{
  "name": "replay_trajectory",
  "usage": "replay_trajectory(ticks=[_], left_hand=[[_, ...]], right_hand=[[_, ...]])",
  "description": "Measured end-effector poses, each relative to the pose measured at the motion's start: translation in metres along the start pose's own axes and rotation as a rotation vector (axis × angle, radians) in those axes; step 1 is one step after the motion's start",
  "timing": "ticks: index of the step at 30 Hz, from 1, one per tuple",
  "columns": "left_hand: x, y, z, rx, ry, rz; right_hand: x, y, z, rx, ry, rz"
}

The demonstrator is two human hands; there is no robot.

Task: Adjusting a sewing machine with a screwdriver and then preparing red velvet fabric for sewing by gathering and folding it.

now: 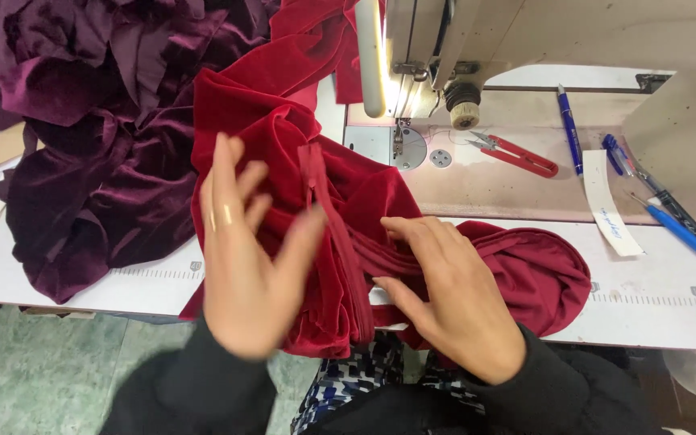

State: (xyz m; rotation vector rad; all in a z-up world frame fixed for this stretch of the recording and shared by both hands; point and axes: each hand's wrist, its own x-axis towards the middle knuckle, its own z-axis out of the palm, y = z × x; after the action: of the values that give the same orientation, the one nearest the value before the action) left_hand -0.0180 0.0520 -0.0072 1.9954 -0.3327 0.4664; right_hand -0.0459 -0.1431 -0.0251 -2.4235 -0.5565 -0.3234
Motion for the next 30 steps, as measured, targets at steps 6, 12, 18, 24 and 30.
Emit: replay_trajectory(ticks=[6, 12, 18, 24, 30], left_hand=[[-0.121, -0.024, 0.048, 0.728, 0.207, 0.380], [-0.118, -0.038, 0.033, 0.770, 0.117, 0.428], [-0.103, -0.040, 0.005, 0.631, -0.095, 0.345], [-0.098, -0.041, 0.000, 0.649, -0.136, 0.414], [-0.075, -0.041, -0.041, 0.414, -0.257, 0.193]], right_hand=[[0.002, 0.014, 0.000, -0.074, -0.045, 0.003], [0.007, 0.028, -0.014, 0.026, -0.029, 0.043], [0.019, 0.015, -0.044, 0.158, -0.023, 0.071], [0.023, 0.017, -0.062, 0.171, -0.251, 0.028], [0.017, 0.039, -0.079, 0.132, -0.469, 0.147]])
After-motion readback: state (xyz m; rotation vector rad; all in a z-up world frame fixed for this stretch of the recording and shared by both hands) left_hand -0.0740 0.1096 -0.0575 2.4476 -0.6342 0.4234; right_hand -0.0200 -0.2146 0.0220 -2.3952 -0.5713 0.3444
